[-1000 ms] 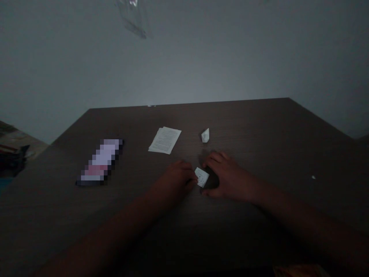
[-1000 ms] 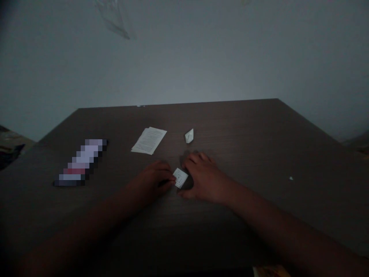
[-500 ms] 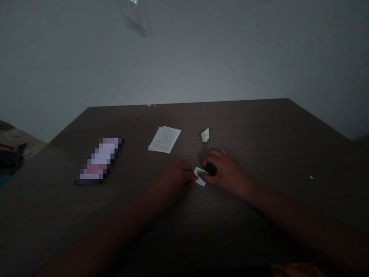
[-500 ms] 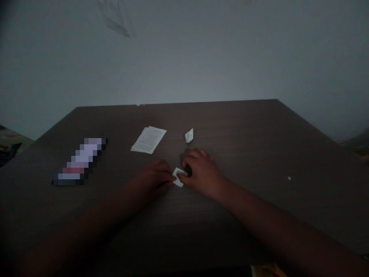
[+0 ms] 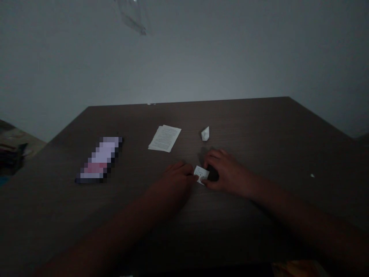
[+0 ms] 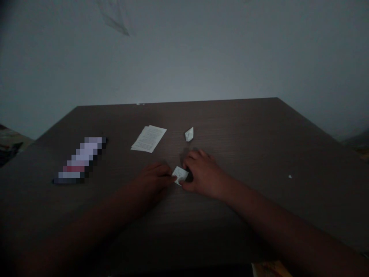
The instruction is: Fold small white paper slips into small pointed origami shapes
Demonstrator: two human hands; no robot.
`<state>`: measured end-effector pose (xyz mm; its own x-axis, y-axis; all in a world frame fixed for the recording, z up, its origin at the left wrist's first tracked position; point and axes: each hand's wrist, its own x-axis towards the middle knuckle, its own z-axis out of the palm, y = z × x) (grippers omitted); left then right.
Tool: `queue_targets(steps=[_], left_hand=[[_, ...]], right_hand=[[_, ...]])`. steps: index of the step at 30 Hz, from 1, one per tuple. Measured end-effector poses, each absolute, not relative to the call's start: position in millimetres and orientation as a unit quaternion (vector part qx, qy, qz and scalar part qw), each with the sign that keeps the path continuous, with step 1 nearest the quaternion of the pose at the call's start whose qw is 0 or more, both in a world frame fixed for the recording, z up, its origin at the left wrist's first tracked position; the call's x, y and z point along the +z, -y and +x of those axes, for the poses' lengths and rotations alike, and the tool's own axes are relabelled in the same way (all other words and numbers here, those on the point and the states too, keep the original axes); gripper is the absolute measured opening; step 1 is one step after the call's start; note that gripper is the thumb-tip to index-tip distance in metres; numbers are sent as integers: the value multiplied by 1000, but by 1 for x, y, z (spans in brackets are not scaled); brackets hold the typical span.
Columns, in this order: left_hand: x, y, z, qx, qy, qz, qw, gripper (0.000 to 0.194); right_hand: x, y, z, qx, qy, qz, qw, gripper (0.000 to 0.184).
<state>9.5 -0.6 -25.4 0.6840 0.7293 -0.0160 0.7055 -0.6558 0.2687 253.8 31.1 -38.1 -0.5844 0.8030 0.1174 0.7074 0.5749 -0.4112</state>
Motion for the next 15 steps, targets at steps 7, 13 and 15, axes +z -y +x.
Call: queue_targets(steps=[7,13,15], left_hand=[[-2,12,17,-7,-418,901,112,23],[-5,7,16,19,-414,899,143,18],[-11,1,12,39,-408,900,149,19]], right_hand=[[-38,-29,257,165,886,-407,146,44],[-43,-38,261,186,885,-395,161,31],[-44,-39,260,182,891,-384,163,22]])
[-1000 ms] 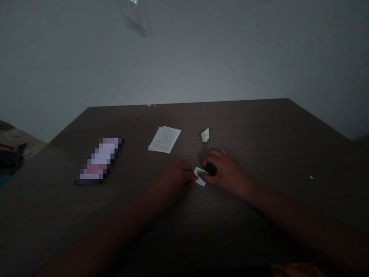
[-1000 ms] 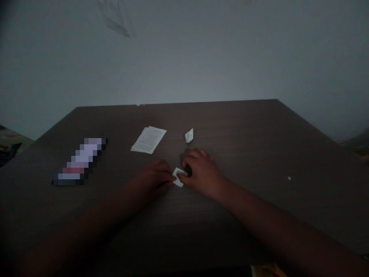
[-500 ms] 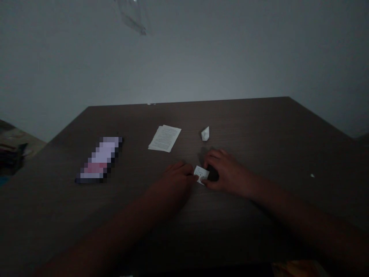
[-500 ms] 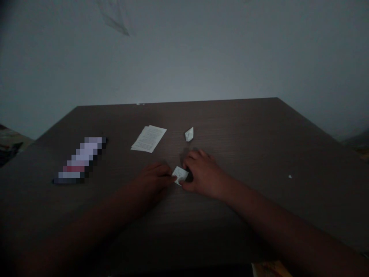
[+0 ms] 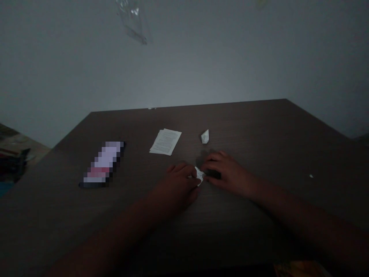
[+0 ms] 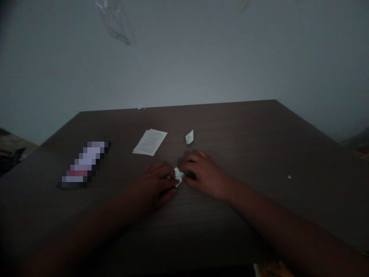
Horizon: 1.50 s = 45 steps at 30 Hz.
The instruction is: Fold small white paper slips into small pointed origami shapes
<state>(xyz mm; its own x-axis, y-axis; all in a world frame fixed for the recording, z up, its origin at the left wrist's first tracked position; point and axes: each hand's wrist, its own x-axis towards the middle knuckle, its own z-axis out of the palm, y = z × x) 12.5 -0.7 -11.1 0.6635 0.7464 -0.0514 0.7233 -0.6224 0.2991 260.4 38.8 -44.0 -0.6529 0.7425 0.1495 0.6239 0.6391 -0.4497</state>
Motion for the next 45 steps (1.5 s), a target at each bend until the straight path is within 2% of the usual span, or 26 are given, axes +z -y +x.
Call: queue_targets(steps=[2,11,15,19,25,31,37,39,45], left_hand=[[-16,-5,9,67,-407,896,164,20],[-32,-21,0,155,-385,878,238,21],[-38,-25,-3,173,-382,867,271,29],[-37,-25,-3,169,-378,867,276,29],[-28,-24,-6,158,-407,863,253,36],[-18,-26,-11,115,-391,880,244,32],[-7,-10,1,8,-385,916,116,24],[-6,-4,4,-10,-390,917,81,28],[1,3,-1,-15,-403,912,77,31]], right_hand=[[-44,-39,260,175,898,-369,163,16],[-46,-30,255,149,901,-367,177,13],[-50,-26,249,143,890,-388,193,11],[-50,-22,245,140,883,-406,188,7],[-48,-21,246,138,888,-397,189,8],[-45,-22,246,125,894,-392,177,8],[-39,-18,245,120,899,-398,139,9],[-35,-15,245,114,900,-401,124,11],[-26,-10,244,105,903,-409,86,17]])
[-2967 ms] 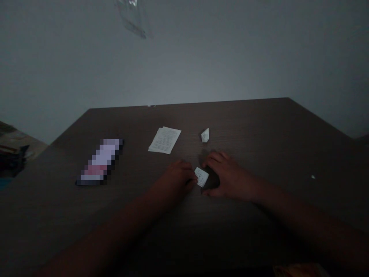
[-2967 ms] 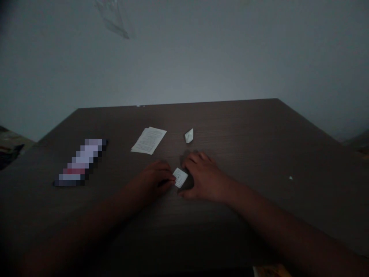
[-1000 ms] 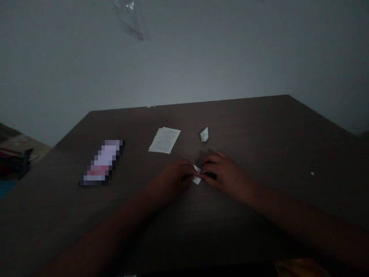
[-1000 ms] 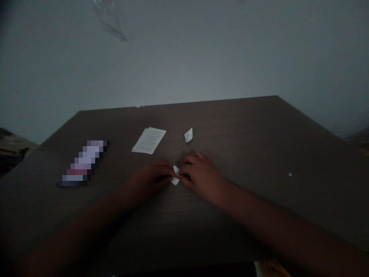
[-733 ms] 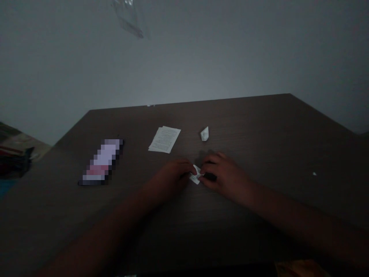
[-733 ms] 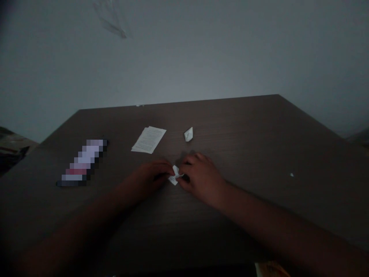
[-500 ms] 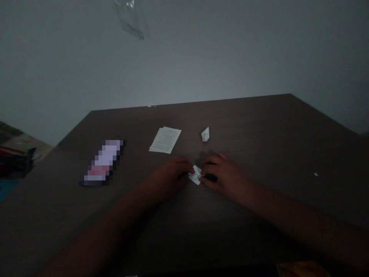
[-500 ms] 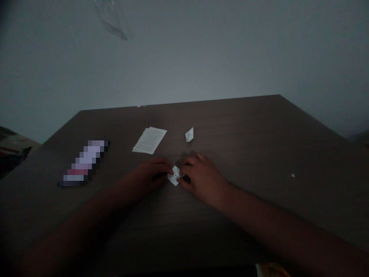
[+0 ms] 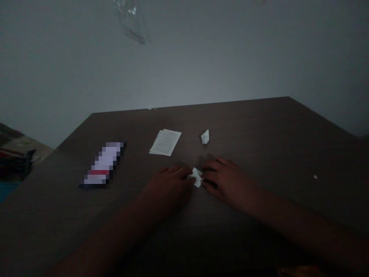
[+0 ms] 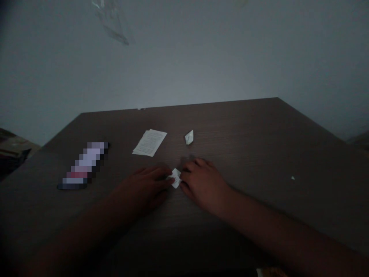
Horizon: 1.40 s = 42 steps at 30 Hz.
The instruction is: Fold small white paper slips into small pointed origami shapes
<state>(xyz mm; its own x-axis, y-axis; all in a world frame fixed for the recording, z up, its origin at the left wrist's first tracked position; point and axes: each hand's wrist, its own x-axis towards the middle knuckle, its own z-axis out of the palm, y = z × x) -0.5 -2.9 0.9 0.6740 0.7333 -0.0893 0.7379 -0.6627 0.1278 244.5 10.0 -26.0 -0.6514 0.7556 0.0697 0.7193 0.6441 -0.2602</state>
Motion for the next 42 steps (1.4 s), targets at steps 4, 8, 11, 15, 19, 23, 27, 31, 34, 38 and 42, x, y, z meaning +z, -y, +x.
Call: queue_targets(steps=[4,8,11,15,19,23,27,31,34,38,42], left_hand=[[8,4,-3,-37,-435,894,98,32],[14,2,-3,-64,-466,875,114,24],[17,-1,-7,-73,-492,860,117,20],[17,-7,-9,-51,-500,858,111,19],[9,-10,-4,-36,-466,877,108,13],[-9,-11,2,6,-423,893,151,36],[-23,-16,2,25,-392,910,134,31],[-27,-22,0,38,-367,925,94,21],[-25,-24,0,55,-352,928,104,15],[-22,-26,-2,60,-359,922,130,24],[-22,-26,-5,81,-383,903,176,25]], right_hand=[[-27,-8,244,97,905,-407,84,20],[-29,-8,244,99,905,-405,87,20],[-29,-8,244,103,905,-403,84,21],[-29,-10,245,110,904,-403,89,22],[-30,-11,245,125,902,-402,96,20],[-32,-15,246,142,900,-398,104,19],[-37,-20,246,163,896,-390,134,16],[-45,-24,245,168,892,-384,168,12],[-48,-27,245,186,890,-371,191,12],[-48,-28,246,199,896,-342,201,19],[-48,-28,245,217,894,-321,226,10]])
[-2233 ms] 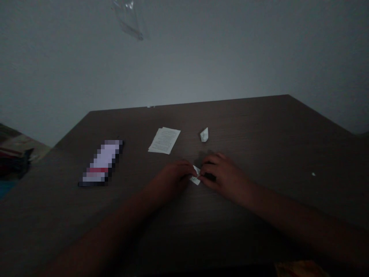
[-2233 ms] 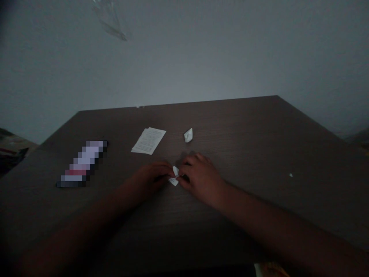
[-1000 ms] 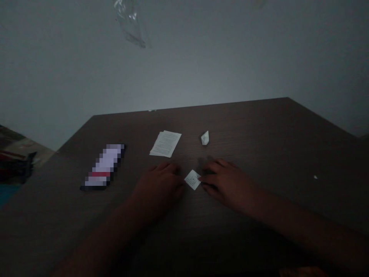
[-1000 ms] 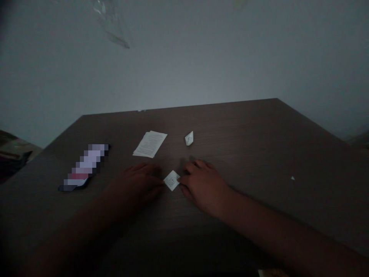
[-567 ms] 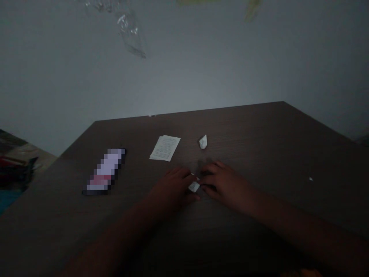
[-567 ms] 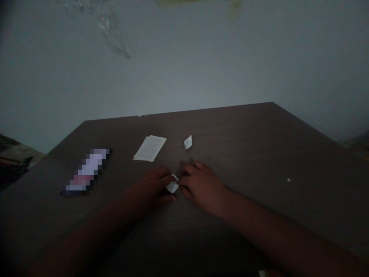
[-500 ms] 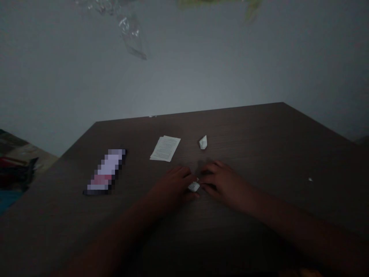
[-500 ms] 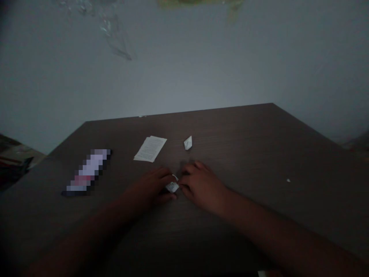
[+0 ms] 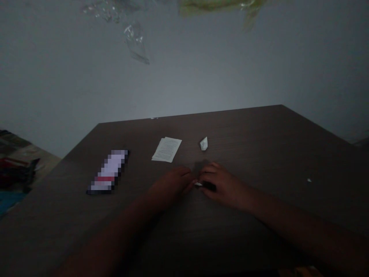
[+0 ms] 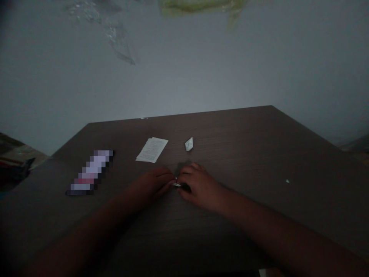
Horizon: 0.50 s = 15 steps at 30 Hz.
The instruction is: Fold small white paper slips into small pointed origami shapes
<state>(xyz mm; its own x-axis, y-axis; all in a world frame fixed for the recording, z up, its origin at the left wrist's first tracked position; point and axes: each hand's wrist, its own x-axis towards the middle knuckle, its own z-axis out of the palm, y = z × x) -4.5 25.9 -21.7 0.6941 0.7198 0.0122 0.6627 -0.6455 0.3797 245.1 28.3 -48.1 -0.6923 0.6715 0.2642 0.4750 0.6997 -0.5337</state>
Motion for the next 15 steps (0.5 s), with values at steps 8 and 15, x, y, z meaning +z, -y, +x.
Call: queue_targets(steps=[8,15], left_hand=[[-20,-18,-7,174,-442,844,250,32],[-36,-32,-7,141,-437,857,235,22]], right_hand=[[-40,-30,244,361,793,-398,288,14],[-47,-33,242,314,810,-423,259,10]])
